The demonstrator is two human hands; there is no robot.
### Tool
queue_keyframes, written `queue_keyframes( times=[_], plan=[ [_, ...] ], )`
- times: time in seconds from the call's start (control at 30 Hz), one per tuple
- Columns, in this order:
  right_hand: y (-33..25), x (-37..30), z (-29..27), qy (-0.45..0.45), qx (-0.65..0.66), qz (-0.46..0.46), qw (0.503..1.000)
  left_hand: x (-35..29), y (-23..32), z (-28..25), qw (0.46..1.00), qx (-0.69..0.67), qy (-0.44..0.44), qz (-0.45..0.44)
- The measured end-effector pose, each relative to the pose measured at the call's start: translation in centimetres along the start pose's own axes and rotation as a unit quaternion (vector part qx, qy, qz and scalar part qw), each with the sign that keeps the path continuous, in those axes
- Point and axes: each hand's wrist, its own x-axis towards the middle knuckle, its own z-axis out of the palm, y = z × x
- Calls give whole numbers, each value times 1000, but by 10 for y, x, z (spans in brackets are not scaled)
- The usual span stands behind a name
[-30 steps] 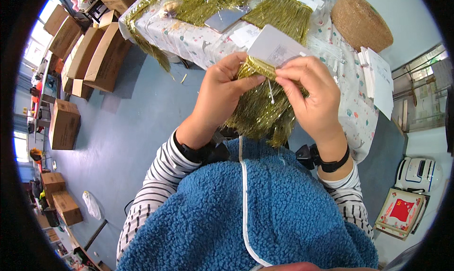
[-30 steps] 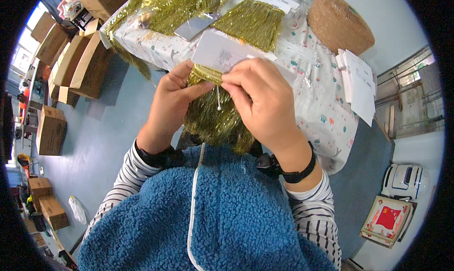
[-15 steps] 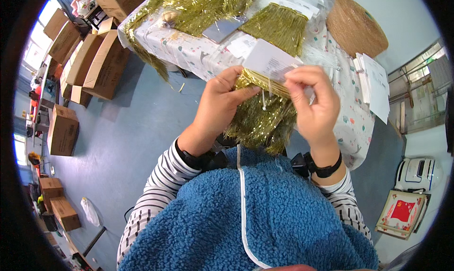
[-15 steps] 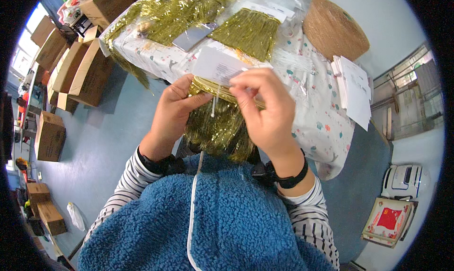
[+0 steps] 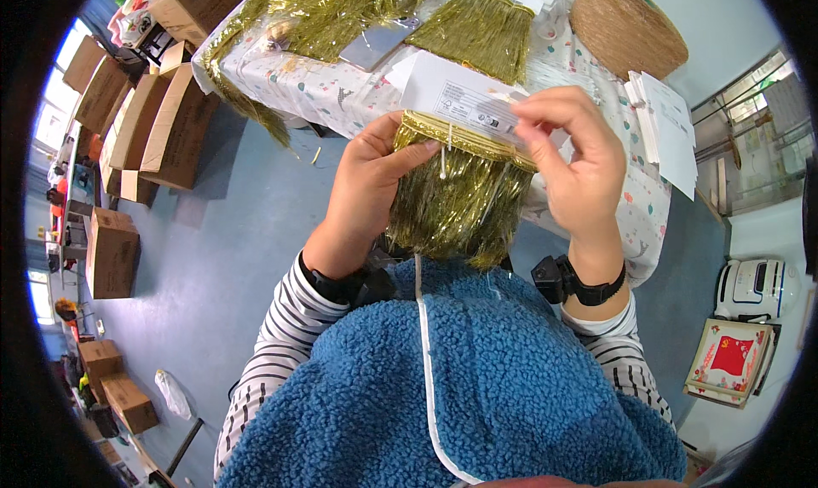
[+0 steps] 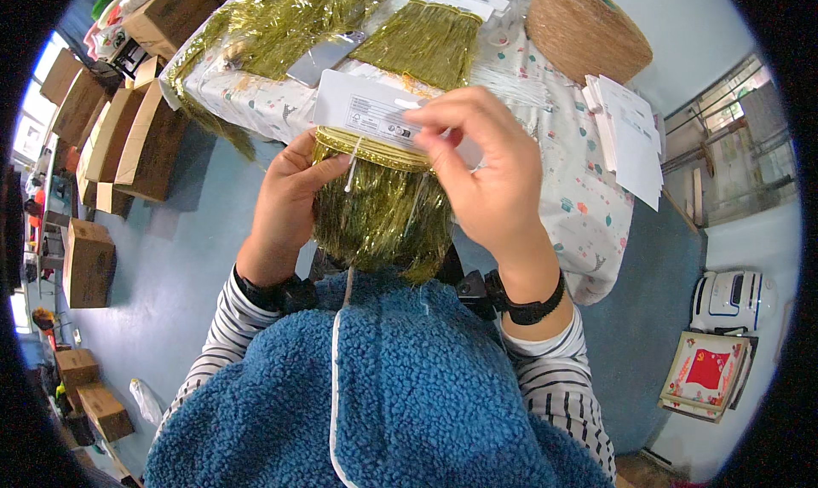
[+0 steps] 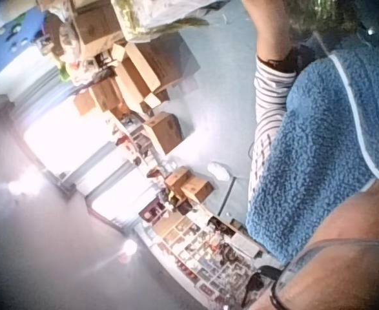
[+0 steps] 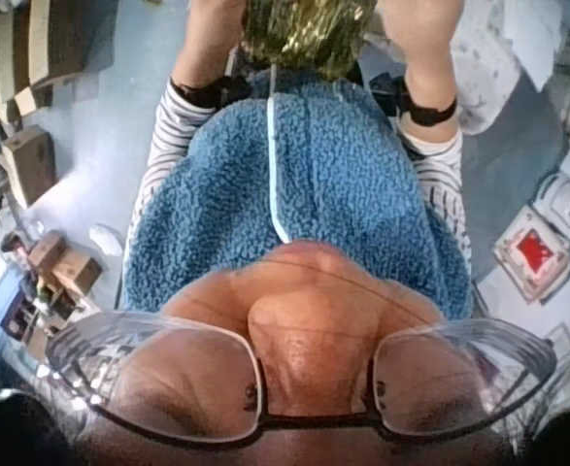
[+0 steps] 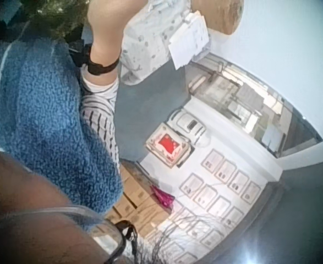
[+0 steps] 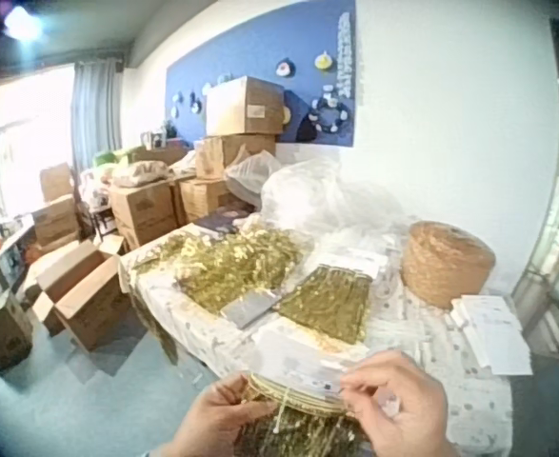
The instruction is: The person repeatedly packages gold tinsel garland into white cardboard headers. They align the tinsel, fold the header over it, and secure it with a twist tie. The person handles multiple tinsel bundles and headers, placing finished units on a nearby table.
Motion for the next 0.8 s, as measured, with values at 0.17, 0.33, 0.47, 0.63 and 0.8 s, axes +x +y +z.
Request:
queue_keyframes(
  times=[0.17, 0.33, 0.47, 0.63, 0.8],
  plan=[
    [-3, -2, 21, -78, -52, -46, 995, -3, -2, 4, 999, 30, -13, 12],
    [5, -3, 31, -67, -80, -87, 991, -3, -2, 5, 1000, 24, -8, 10],
    [7, -4, 36, -44, -93, -105, 989, -6, 5, 7, 999, -14, -38, -20],
    [6, -8, 36, -30, -107, -124, 986, -12, 14, 9, 995, 3, -74, -65],
    [4, -15, 39, -16, -58, -82, 995, -12, 11, 10, 995, -7, -60, -80]
  ],
)
